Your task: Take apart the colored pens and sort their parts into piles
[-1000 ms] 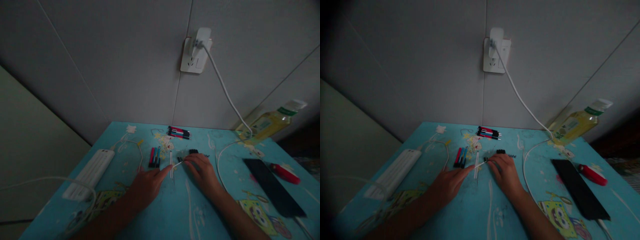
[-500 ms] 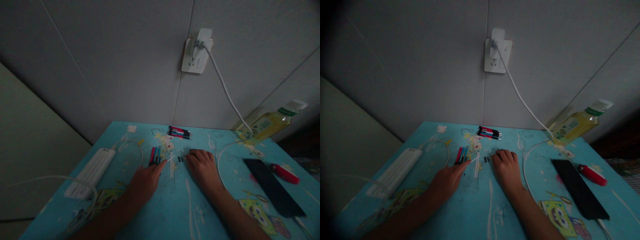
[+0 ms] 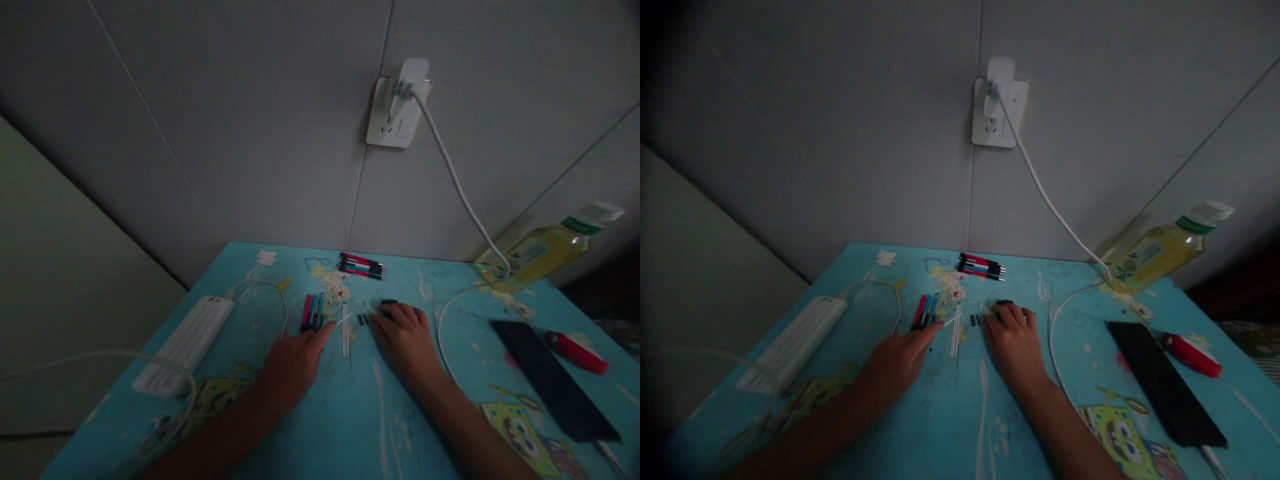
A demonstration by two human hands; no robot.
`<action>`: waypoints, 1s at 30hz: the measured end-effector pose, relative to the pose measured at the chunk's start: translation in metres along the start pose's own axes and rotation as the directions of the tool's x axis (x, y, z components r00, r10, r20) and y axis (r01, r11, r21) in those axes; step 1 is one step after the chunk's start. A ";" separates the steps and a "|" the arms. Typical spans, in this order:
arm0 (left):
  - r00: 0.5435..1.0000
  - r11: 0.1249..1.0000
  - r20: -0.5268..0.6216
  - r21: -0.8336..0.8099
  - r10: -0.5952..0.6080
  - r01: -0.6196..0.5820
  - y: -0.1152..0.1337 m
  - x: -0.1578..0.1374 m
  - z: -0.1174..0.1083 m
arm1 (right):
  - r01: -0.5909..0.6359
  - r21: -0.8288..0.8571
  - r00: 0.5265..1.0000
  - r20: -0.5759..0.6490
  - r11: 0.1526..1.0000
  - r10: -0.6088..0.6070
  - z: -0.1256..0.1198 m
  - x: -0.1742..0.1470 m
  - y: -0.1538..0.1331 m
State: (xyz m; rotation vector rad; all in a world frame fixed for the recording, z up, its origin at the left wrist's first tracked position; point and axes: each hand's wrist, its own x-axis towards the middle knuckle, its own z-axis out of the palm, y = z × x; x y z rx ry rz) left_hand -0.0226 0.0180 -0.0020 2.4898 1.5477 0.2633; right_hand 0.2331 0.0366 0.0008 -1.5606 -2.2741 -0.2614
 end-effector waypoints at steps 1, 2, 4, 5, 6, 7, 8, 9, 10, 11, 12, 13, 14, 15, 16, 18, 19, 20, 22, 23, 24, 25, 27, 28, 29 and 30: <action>1.000 1.000 -0.002 -0.003 0.002 -0.002 0.000 0.000 0.000 | -0.003 0.005 1.000 0.007 1.000 0.003 0.000 0.000 0.000; 1.000 1.000 -0.005 -0.007 0.005 -0.005 0.000 0.000 0.000 | -0.005 0.012 1.000 0.014 1.000 0.005 0.000 0.000 -0.001; 1.000 1.000 -0.009 -0.018 0.011 -0.011 0.001 0.000 0.000 | -0.012 0.027 0.999 0.034 1.000 0.011 -0.002 0.000 -0.002; 1.000 1.000 -0.007 -0.022 0.013 -0.013 0.001 0.000 -0.001 | -0.017 0.034 0.999 0.040 0.999 0.016 -0.003 0.000 -0.003; 1.000 1.000 -0.002 -0.023 0.011 -0.011 0.001 0.000 -0.001 | -0.025 0.037 0.999 0.045 0.999 0.024 -0.004 0.000 -0.003; 1.000 1.000 0.002 -0.024 0.007 -0.007 0.001 0.000 0.000 | -0.034 0.038 0.998 0.048 0.999 0.032 -0.005 0.000 -0.003; 1.000 1.000 0.004 -0.023 0.003 -0.003 0.001 0.000 0.000 | -0.040 0.035 0.998 0.050 0.999 0.038 -0.006 -0.001 -0.003; 1.000 1.000 0.007 -0.024 0.001 -0.001 0.000 0.000 0.000 | -0.046 0.031 0.998 0.050 0.998 0.044 -0.007 -0.001 -0.003; 1.000 1.000 0.008 -0.026 -0.001 0.001 0.000 0.000 0.000 | -0.051 0.027 0.998 0.050 0.998 0.049 -0.007 -0.001 -0.002; 1.000 1.000 0.008 -0.028 -0.001 0.001 0.000 0.000 0.000 | -0.053 0.023 0.997 0.053 0.998 0.052 -0.007 -0.002 -0.002; 1.000 1.000 0.010 -0.031 0.001 -0.001 0.000 0.000 0.001 | -0.052 0.022 0.997 0.056 0.998 0.051 -0.007 -0.002 -0.002; 1.000 0.999 0.012 -0.033 0.005 -0.004 0.000 0.000 0.001 | -0.051 0.022 0.997 0.055 0.998 0.050 -0.006 -0.003 -0.002; 1.000 0.999 0.014 -0.032 0.007 -0.007 0.000 0.000 0.000 | -0.050 0.024 0.997 0.056 0.998 0.048 -0.005 -0.003 -0.002; 1.000 1.000 0.015 -0.028 0.007 -0.006 0.000 0.000 0.000 | -0.048 0.028 0.997 0.056 0.998 0.047 -0.004 -0.003 -0.002; 1.000 1.000 0.015 -0.021 0.004 -0.004 0.001 0.000 0.000 | -0.049 0.032 0.997 0.055 0.998 0.048 -0.004 -0.002 -0.002; 1.000 1.000 0.021 -0.009 -0.006 0.007 0.002 0.000 -0.001 | -0.058 0.042 0.997 0.059 0.997 0.056 -0.003 -0.002 -0.004; 1.000 1.000 0.026 -0.007 -0.011 0.012 0.002 0.000 -0.001 | -0.063 0.047 0.996 0.065 0.997 0.060 -0.002 -0.002 -0.004; 0.999 1.000 0.030 -0.010 -0.014 0.015 0.002 0.001 -0.001 | -0.068 0.051 0.995 0.072 0.996 0.065 -0.002 -0.001 -0.005; 0.999 1.000 0.035 -0.026 -0.011 0.012 0.002 0.001 -0.001 | -0.077 0.058 0.994 0.083 0.995 0.073 -0.002 -0.001 -0.006; 0.999 0.999 0.032 -0.032 -0.010 0.011 0.002 0.001 -0.001 | -0.078 0.062 0.994 0.086 0.995 0.073 -0.002 -0.001 -0.006; 1.000 0.999 0.028 -0.036 -0.009 0.010 0.002 0.001 -0.001 | -0.079 0.066 0.994 0.085 0.995 0.073 -0.001 -0.001 -0.006; 1.000 0.999 0.024 -0.037 -0.008 0.009 0.002 0.001 0.000 | -0.077 0.071 0.994 0.084 0.995 0.071 -0.001 -0.001 -0.006; 1.000 0.999 0.019 -0.033 -0.006 0.007 0.001 0.000 0.000 | -0.073 0.078 0.995 0.077 0.994 0.067 0.000 -0.001 -0.006; 1.000 1.000 0.015 -0.029 -0.005 0.005 0.001 0.000 0.001 | -0.072 0.080 0.995 0.074 0.994 0.066 0.001 -0.001 -0.006; 1.000 1.000 0.010 -0.025 -0.002 0.002 0.001 0.000 0.001 | -0.072 0.083 0.995 0.070 0.994 0.066 0.001 -0.002 -0.006; 1.000 1.000 0.003 -0.021 0.001 -0.001 0.000 0.000 0.002 | -0.070 0.088 0.996 0.067 0.994 0.064 0.001 -0.002 -0.006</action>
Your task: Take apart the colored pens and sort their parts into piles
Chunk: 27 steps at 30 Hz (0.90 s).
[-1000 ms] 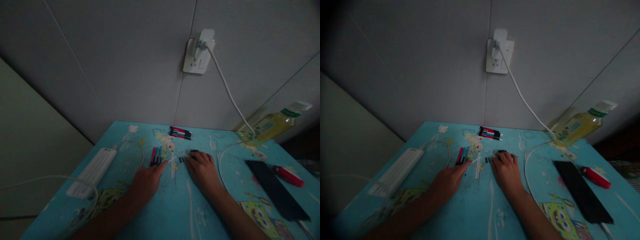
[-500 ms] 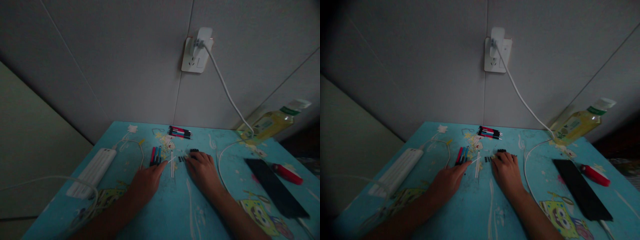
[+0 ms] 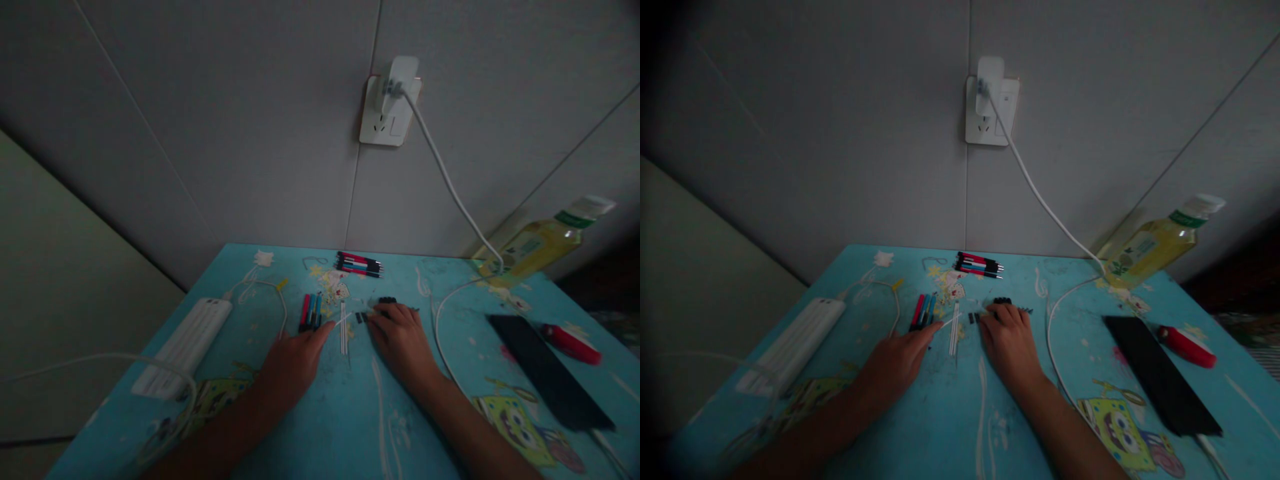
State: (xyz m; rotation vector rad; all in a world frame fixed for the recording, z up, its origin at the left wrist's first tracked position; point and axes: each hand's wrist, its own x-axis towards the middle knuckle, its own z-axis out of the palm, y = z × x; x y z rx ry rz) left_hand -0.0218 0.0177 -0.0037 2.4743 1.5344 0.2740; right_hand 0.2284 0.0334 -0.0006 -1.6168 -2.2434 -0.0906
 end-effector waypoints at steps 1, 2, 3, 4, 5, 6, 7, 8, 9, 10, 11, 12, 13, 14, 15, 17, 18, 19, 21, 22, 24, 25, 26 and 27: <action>1.000 1.000 -0.007 0.002 0.003 -0.003 0.000 0.000 0.000 | 0.003 0.005 1.000 -0.001 1.000 -0.003 0.000 0.000 0.000; 1.000 1.000 -0.011 0.001 0.007 -0.007 -0.001 0.000 0.000 | 0.005 0.010 1.000 -0.001 1.000 -0.005 0.000 -0.001 0.000; 1.000 1.000 -0.013 -0.004 0.011 -0.011 -0.001 -0.001 0.000 | 0.006 0.014 1.000 -0.002 1.000 -0.006 -0.001 -0.001 0.001; 1.000 1.000 -0.012 -0.009 0.016 -0.016 -0.001 -0.001 0.000 | 0.004 0.016 1.000 -0.003 1.000 -0.004 -0.001 -0.001 0.001; 1.000 1.000 -0.011 -0.013 0.018 -0.018 -0.001 -0.001 -0.001 | 0.000 0.015 1.000 -0.005 1.000 0.000 -0.002 -0.001 0.001; 1.000 1.000 -0.009 -0.013 0.019 -0.019 0.000 -0.001 -0.001 | -0.004 0.013 1.000 -0.006 1.000 0.004 -0.002 -0.002 0.002; 1.000 1.000 -0.007 -0.011 0.018 -0.018 0.000 -0.001 -0.002 | -0.007 0.011 1.000 -0.005 1.000 0.008 -0.003 -0.002 0.002; 1.000 1.000 -0.006 -0.007 0.014 -0.014 0.000 -0.001 -0.003 | -0.008 0.010 1.000 -0.004 1.000 0.008 -0.003 -0.002 0.002; 1.000 1.000 -0.004 -0.005 0.012 -0.012 0.001 -0.001 -0.003 | -0.007 0.010 1.000 -0.002 1.000 0.007 -0.003 -0.002 0.002; 1.000 1.000 -0.003 -0.003 0.010 -0.010 0.001 -0.001 -0.004 | -0.004 0.011 1.000 -0.002 1.000 0.004 -0.002 -0.002 0.002; 1.000 1.000 -0.001 -0.003 0.009 -0.009 0.001 -0.001 -0.004 | 0.000 0.011 1.000 -0.004 1.000 0.000 -0.002 -0.002 0.002; 1.000 1.000 0.001 -0.005 0.010 -0.010 0.001 -0.001 -0.005 | 0.003 0.011 1.000 -0.006 1.000 -0.003 -0.002 -0.001 0.001; 1.000 1.000 0.004 -0.007 0.011 -0.011 0.002 0.000 -0.005 | 0.006 0.012 1.000 -0.009 1.000 -0.006 -0.002 -0.001 0.001; 1.000 1.000 0.007 -0.009 0.013 -0.013 0.002 0.000 -0.005 | 0.009 0.014 1.000 -0.010 1.000 -0.009 -0.002 -0.001 0.000; 1.000 1.000 0.008 -0.009 0.017 -0.017 0.002 0.000 -0.005 | 0.011 0.017 1.000 -0.009 1.000 -0.011 -0.002 -0.001 0.000; 1.000 1.000 0.007 -0.002 0.014 -0.014 0.002 0.001 -0.005 | 0.013 0.023 1.000 -0.004 1.000 -0.013 -0.002 0.000 -0.001; 1.000 1.000 0.007 0.005 0.009 -0.009 0.002 0.001 -0.005 | 0.013 0.026 1.000 -0.004 1.000 -0.013 -0.002 0.000 -0.002; 1.000 1.000 0.007 0.009 0.004 -0.004 0.002 0.001 -0.005 | 0.012 0.027 1.000 -0.004 1.000 -0.012 -0.002 0.000 -0.002; 1.000 1.000 0.012 0.004 0.001 -0.002 0.002 0.001 -0.004 | 0.010 0.025 1.000 -0.009 1.000 -0.010 -0.002 0.000 -0.002; 1.000 1.000 0.015 -0.004 0.005 -0.005 0.002 0.001 -0.004 | 0.009 0.023 1.000 -0.012 1.000 -0.009 -0.001 0.001 -0.002; 1.000 1.000 0.016 -0.009 0.009 -0.009 0.002 0.000 -0.004 | 0.011 0.017 1.000 -0.015 1.000 -0.011 -0.001 0.001 -0.003; 1.000 1.000 0.018 -0.006 0.008 -0.008 0.002 0.000 -0.004 | 0.012 0.015 1.000 -0.018 1.000 -0.012 -0.001 0.001 -0.003; 1.000 1.000 0.021 -0.001 0.006 -0.006 0.002 0.000 -0.004 | 0.014 0.013 1.000 -0.020 1.000 -0.014 -0.001 0.001 -0.003; 1.000 1.000 0.024 0.005 0.004 -0.004 0.001 0.000 -0.003 | 0.016 0.012 1.000 -0.022 1.000 -0.015 -0.001 0.001 -0.003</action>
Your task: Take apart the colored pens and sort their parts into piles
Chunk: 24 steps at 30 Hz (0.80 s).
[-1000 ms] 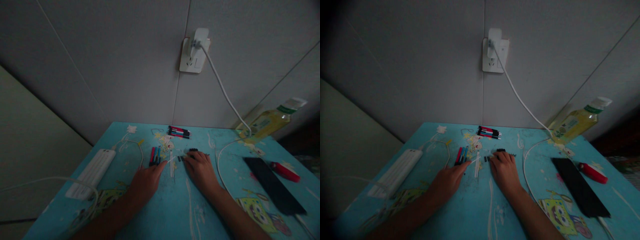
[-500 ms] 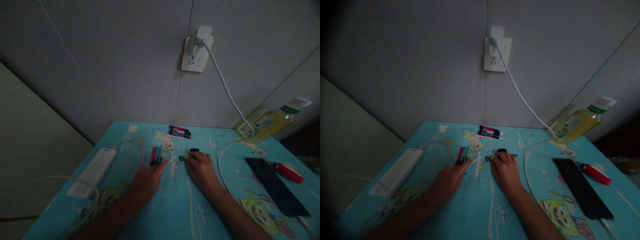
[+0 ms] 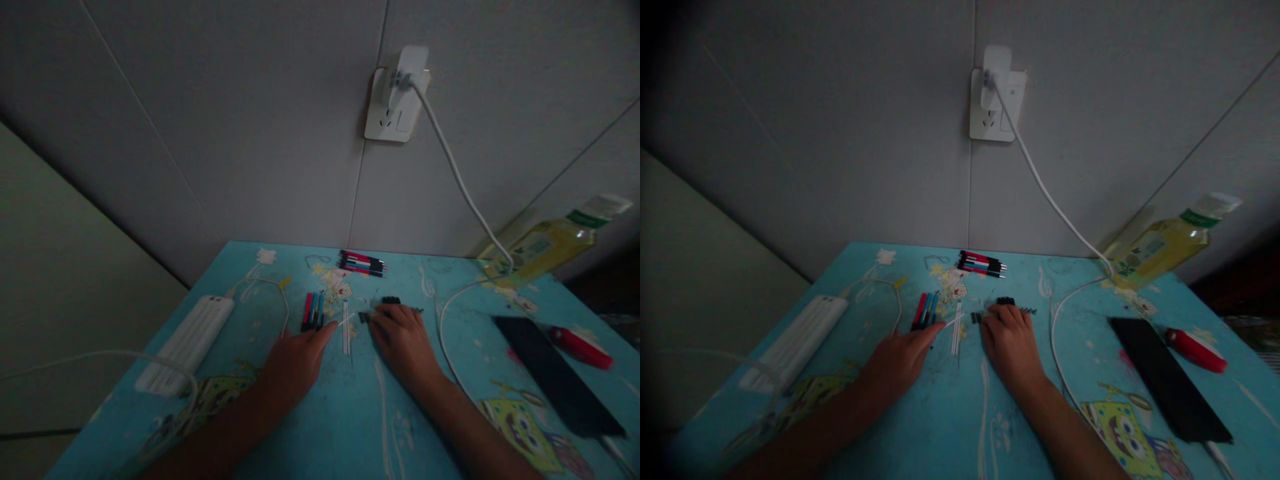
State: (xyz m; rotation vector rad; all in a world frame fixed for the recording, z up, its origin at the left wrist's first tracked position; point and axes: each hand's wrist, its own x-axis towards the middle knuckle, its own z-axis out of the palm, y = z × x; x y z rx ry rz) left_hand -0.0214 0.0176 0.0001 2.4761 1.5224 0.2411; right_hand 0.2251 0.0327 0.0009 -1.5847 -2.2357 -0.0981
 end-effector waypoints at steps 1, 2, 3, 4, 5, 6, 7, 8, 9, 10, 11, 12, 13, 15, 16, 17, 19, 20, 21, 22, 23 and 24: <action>1.000 1.000 0.002 0.005 0.001 -0.001 0.000 0.000 0.000 | 0.001 0.000 1.000 -0.002 1.000 -0.001 0.000 0.000 0.000; 1.000 1.000 0.003 0.007 0.004 -0.004 0.000 0.000 0.000 | 0.000 0.002 1.000 -0.002 1.000 0.000 0.000 0.000 0.000; 1.000 1.000 0.003 0.010 0.005 -0.006 0.000 0.000 0.001 | 0.000 0.004 1.000 0.000 1.000 0.000 0.000 0.000 -0.001; 1.000 1.000 0.003 0.013 0.005 -0.005 0.000 0.000 0.001 | -0.001 0.007 1.000 0.002 1.000 0.001 -0.001 0.000 -0.001; 1.000 1.000 0.002 0.016 0.001 -0.001 0.000 0.000 0.001 | -0.001 0.009 1.000 0.004 1.000 0.001 -0.001 -0.001 -0.001; 1.000 1.000 0.003 0.017 -0.005 0.005 0.000 0.000 0.000 | 0.001 0.012 1.000 0.004 1.000 -0.001 -0.001 -0.001 -0.001; 1.000 1.000 0.006 0.017 -0.011 0.011 0.001 0.000 0.000 | 0.004 0.016 1.000 0.004 1.000 -0.004 0.000 -0.001 -0.001; 1.000 1.000 0.008 0.016 -0.016 0.016 0.001 0.000 -0.001 | 0.006 0.020 1.000 0.003 1.000 -0.006 0.000 -0.001 -0.001; 1.000 1.000 0.008 0.013 -0.019 0.019 0.001 0.000 -0.001 | 0.009 0.024 1.000 0.001 1.000 -0.009 0.000 -0.002 -0.001; 1.000 1.000 0.005 0.010 -0.020 0.020 0.002 0.000 -0.002 | 0.012 0.029 1.000 0.002 1.000 -0.012 0.000 -0.002 -0.001; 1.000 1.000 0.001 0.007 -0.020 0.020 0.002 0.000 -0.002 | 0.013 0.033 1.000 0.005 0.999 -0.014 0.000 -0.002 -0.001; 1.000 1.000 -0.002 0.004 -0.020 0.020 0.002 0.000 -0.003 | 0.014 0.037 1.000 0.007 0.999 -0.015 0.000 -0.002 -0.002; 1.000 1.000 -0.005 0.002 -0.021 0.021 0.003 0.001 -0.003 | 0.017 0.042 1.000 0.011 0.999 -0.017 -0.001 -0.002 -0.002; 1.000 1.000 -0.002 -0.007 -0.022 0.022 0.003 0.001 -0.004 | 0.023 0.051 1.000 0.015 0.998 -0.024 -0.001 -0.002 -0.002; 1.000 1.000 -0.001 -0.011 -0.022 0.022 0.003 0.001 -0.004 | 0.026 0.055 1.000 0.012 0.998 -0.027 -0.002 -0.002 -0.002; 1.000 1.000 -0.001 -0.015 -0.021 0.021 0.003 0.001 -0.004 | 0.030 0.061 1.000 0.006 0.998 -0.030 -0.003 -0.002 -0.002; 1.000 0.999 -0.009 -0.030 -0.013 0.013 0.003 0.001 -0.004 | 0.041 0.079 0.999 -0.018 0.996 -0.040 -0.006 -0.001 -0.003; 1.000 0.999 -0.015 -0.040 -0.009 0.008 0.003 0.001 -0.004 | 0.054 0.096 0.998 -0.030 0.994 -0.051 -0.007 -0.001 -0.004; 1.000 0.999 -0.021 -0.053 -0.002 0.001 0.003 0.000 -0.003 | 0.075 0.119 0.997 -0.042 0.990 -0.070 -0.009 -0.002 -0.006; 1.000 0.998 -0.028 -0.066 0.009 -0.011 0.003 0.000 -0.003 | 0.105 0.147 0.994 -0.050 0.984 -0.099 -0.011 -0.002 -0.009; 0.999 0.997 -0.037 -0.078 0.020 -0.023 0.004 0.000 -0.003 | 0.144 0.177 0.989 -0.051 0.974 -0.137 -0.012 -0.003 -0.012; 0.998 0.996 -0.047 -0.088 0.030 -0.034 0.004 -0.001 -0.002 | 0.184 0.205 0.983 -0.044 0.961 -0.178 -0.012 -0.004 -0.016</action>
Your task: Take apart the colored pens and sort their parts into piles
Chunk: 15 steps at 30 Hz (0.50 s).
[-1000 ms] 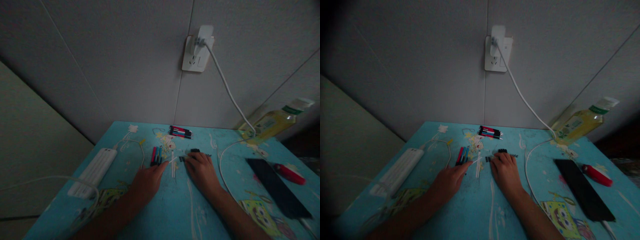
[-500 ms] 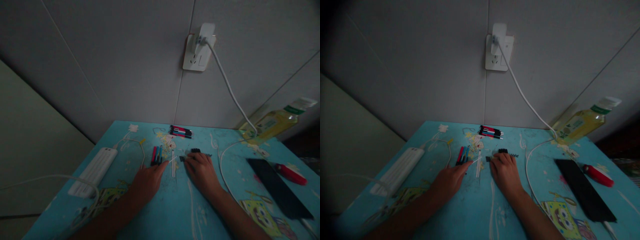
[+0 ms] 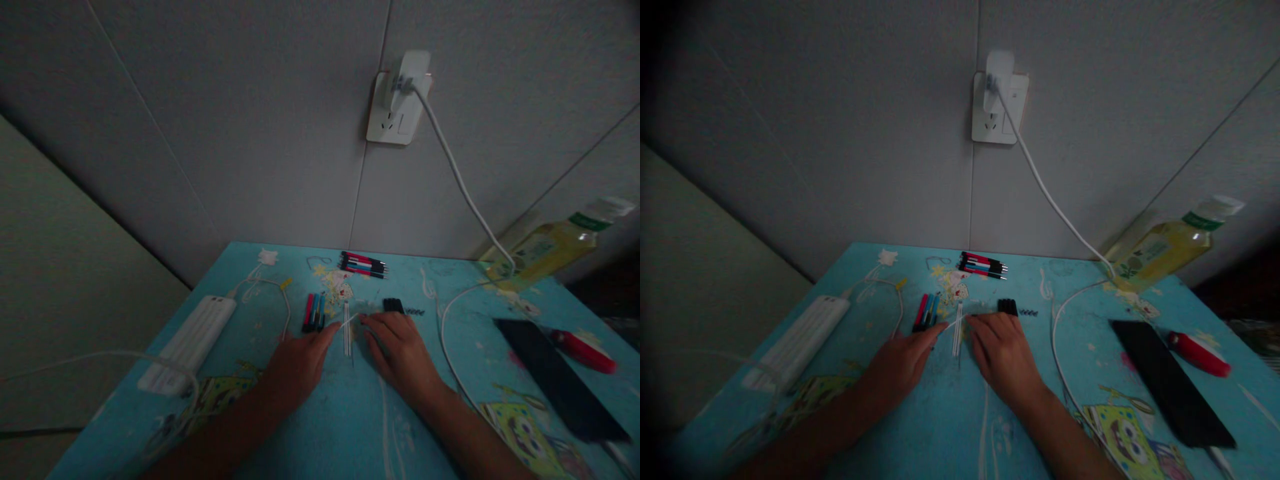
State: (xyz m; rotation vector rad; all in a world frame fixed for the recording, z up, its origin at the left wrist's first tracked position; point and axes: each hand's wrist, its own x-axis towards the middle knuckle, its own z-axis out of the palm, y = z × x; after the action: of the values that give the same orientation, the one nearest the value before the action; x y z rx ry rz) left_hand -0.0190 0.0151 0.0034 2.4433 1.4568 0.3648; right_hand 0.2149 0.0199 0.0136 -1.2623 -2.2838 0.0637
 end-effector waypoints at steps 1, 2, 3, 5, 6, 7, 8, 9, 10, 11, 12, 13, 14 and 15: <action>1.000 1.000 -0.006 -0.010 0.013 -0.013 0.001 -0.001 0.000 | 0.038 0.025 0.999 0.019 0.999 -0.039 0.001 0.000 -0.004; 1.000 0.999 -0.012 -0.020 0.027 -0.028 0.001 -0.001 0.001 | 0.069 0.043 0.997 0.036 0.997 -0.070 0.002 -0.001 -0.008; 0.999 0.999 -0.017 -0.028 0.042 -0.042 0.002 -0.002 0.001 | 0.090 0.054 0.994 0.049 0.994 -0.093 0.004 -0.001 -0.012; 0.997 0.996 -0.023 -0.042 0.077 -0.078 0.004 -0.004 0.001 | 0.105 0.064 0.993 0.051 0.992 -0.108 0.007 -0.002 -0.016; 0.995 0.994 -0.022 -0.047 0.098 -0.099 0.005 -0.005 0.001 | 0.103 0.069 0.994 0.038 0.992 -0.106 0.007 -0.002 -0.016; 0.993 0.992 -0.023 -0.049 0.117 -0.118 0.005 -0.006 0.001 | 0.096 0.076 0.995 0.020 0.993 -0.098 0.008 -0.002 -0.015; 0.991 0.990 -0.024 -0.049 0.134 -0.135 0.006 -0.006 0.000 | 0.079 0.081 0.997 -0.004 0.994 -0.079 0.007 -0.002 -0.013; 0.989 0.988 -0.021 -0.049 0.148 -0.149 0.007 -0.007 0.000 | 0.055 0.085 0.998 -0.031 0.995 -0.052 0.006 -0.002 -0.009; 0.987 0.986 -0.018 -0.047 0.158 -0.159 0.007 -0.008 -0.001 | 0.027 0.085 0.998 -0.061 0.996 -0.022 0.004 -0.002 -0.005; 0.986 0.985 -0.016 -0.047 0.167 -0.168 0.008 -0.008 -0.002 | -0.002 0.080 0.996 -0.092 0.997 0.009 0.002 -0.003 -0.001; 0.985 0.983 -0.015 -0.048 0.174 -0.175 0.009 -0.008 -0.003 | -0.029 0.068 0.992 -0.119 0.997 0.037 -0.001 -0.003 0.003; 0.984 0.982 -0.014 -0.052 0.179 -0.180 0.009 -0.008 -0.004 | -0.050 0.051 0.989 -0.137 0.997 0.056 -0.003 -0.004 0.006; 0.983 0.982 -0.013 -0.056 0.182 -0.182 0.010 -0.008 -0.005 | -0.063 0.031 0.987 -0.145 0.998 0.067 -0.005 -0.005 0.009; 0.984 0.982 -0.017 -0.057 0.178 -0.179 0.010 -0.008 -0.006 | -0.069 0.009 0.987 -0.143 0.998 0.070 -0.006 -0.006 0.010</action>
State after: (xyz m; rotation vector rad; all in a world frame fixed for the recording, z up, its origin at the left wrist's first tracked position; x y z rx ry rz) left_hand -0.0165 0.0041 0.0116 2.5351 1.2159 0.4534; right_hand 0.2279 0.0201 0.0131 -1.3017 -2.1170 0.0017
